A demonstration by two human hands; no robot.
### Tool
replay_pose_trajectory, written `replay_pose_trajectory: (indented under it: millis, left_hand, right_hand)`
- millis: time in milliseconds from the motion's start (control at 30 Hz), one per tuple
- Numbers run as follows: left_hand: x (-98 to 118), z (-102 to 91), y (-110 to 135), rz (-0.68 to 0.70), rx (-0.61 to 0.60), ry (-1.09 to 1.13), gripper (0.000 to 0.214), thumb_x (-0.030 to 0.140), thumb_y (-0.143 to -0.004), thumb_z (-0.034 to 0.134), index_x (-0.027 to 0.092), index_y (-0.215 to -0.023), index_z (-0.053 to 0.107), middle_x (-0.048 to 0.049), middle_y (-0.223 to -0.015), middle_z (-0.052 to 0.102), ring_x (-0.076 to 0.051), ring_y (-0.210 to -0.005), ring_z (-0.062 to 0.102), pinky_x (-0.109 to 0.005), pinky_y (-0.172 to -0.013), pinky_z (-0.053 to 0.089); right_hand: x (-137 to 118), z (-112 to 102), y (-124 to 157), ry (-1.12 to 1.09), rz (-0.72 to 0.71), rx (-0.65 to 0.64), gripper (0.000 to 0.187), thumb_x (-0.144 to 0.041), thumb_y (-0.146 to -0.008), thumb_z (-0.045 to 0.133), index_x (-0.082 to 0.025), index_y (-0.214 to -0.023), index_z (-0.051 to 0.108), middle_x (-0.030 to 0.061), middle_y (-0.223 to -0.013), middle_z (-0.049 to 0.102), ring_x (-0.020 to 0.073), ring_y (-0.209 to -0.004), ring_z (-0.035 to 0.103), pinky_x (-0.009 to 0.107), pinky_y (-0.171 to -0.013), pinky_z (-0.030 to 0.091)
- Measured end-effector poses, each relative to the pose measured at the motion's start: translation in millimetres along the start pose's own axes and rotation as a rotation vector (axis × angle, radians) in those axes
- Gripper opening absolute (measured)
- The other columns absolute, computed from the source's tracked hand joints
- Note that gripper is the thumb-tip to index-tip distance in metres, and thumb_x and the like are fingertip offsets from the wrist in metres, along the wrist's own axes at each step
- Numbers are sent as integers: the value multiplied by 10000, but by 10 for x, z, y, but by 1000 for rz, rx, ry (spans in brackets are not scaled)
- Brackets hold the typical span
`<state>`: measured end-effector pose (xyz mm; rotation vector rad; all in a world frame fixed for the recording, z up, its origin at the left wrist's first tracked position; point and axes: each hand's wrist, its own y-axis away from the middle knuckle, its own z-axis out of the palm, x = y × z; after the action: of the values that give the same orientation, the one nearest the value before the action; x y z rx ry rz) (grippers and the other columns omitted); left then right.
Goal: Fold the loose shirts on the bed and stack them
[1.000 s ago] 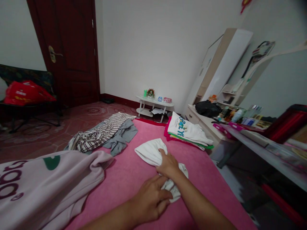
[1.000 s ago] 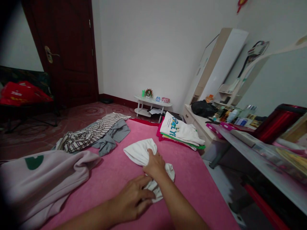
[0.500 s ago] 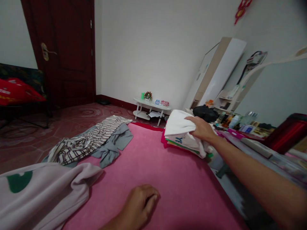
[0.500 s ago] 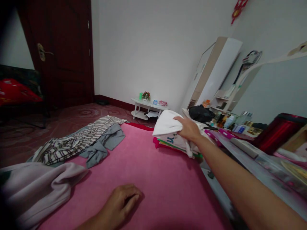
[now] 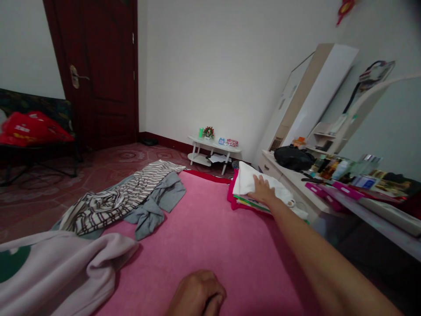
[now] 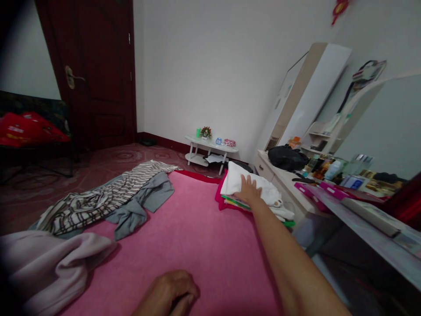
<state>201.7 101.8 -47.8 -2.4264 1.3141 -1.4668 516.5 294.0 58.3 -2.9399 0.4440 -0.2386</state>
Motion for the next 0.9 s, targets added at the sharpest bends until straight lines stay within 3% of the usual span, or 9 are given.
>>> replay_pose_trajectory:
  millis: [100,200,367,467,533,633,700,800,900]
  left_hand:
    - [-5,14,5,1,-25,-52,193,56,-730,521,190,-731,659,-21,-721,650,-124,-682,605,-183,-636,423]
    - [-49,53,3,-28,-56,-85,231,-8,-650,547,184,-704,662,-8,-728,644,-110,-681,599,-171,-616,397]
    - [-139,122,3,-99,-54,-53,202,19,-618,619,197,-679,692,8,-682,610,-80,-584,534,-166,-504,314]
    - [-135,113,7,-101,-56,-47,223,30,-639,618,211,-728,715,0,-719,624,-84,-598,538,-170,-510,316]
    - [-107,89,7,-95,-66,-50,239,24,-654,602,209,-747,721,-7,-749,638,-94,-639,563,-173,-546,343]
    - [-65,60,1,-123,-69,-68,262,5,-655,589,212,-741,726,-4,-741,636,-97,-651,568,-173,-556,353]
    - [-55,56,-3,-137,-72,-86,260,7,-653,603,218,-742,728,2,-727,627,-92,-634,555,-174,-535,341]
    - [-65,72,-4,-115,-58,-101,243,21,-659,622,225,-739,726,11,-716,619,-93,-635,556,-178,-547,356]
    - [-93,96,6,-92,-40,-100,196,68,-706,623,231,-743,724,8,-718,620,-100,-640,561,-180,-561,380]
  right_hand:
    - [-36,-118,-17,64,-145,82,1027,-463,-725,654,-261,-1507,18,125,-1580,-79,406,-1415,45,637,-1049,180]
    - [-138,-109,19,110,-307,84,1055,-401,-674,747,-363,-1493,83,48,-1581,-136,435,-1408,-26,640,-1031,215]
    - [-275,-90,-38,-30,-162,175,542,-213,-830,583,-345,-1342,463,63,-1564,153,368,-1366,251,480,-1003,373]
    - [-246,-156,-154,-100,-26,239,491,-223,-912,396,-224,-1402,386,159,-1474,289,324,-1272,402,438,-983,398]
    - [-233,-154,-210,-131,25,247,536,-267,-928,337,-185,-1455,285,188,-1480,261,340,-1282,387,467,-977,392]
    - [-272,-77,-249,-162,-59,163,652,-322,-841,513,-289,-1454,295,87,-1558,162,352,-1377,237,522,-1030,321]
    - [-301,-68,-289,-180,-165,73,717,-288,-724,644,-365,-1393,399,7,-1559,209,344,-1399,191,542,-1059,264]
    - [-275,-232,-416,-218,-202,50,607,-292,-762,587,-338,-1355,468,13,-1444,438,293,-1321,364,465,-1041,312]
    - [-196,-451,-526,-243,-108,185,533,-326,-908,353,-215,-1429,370,99,-1355,519,270,-1239,454,427,-1014,351]
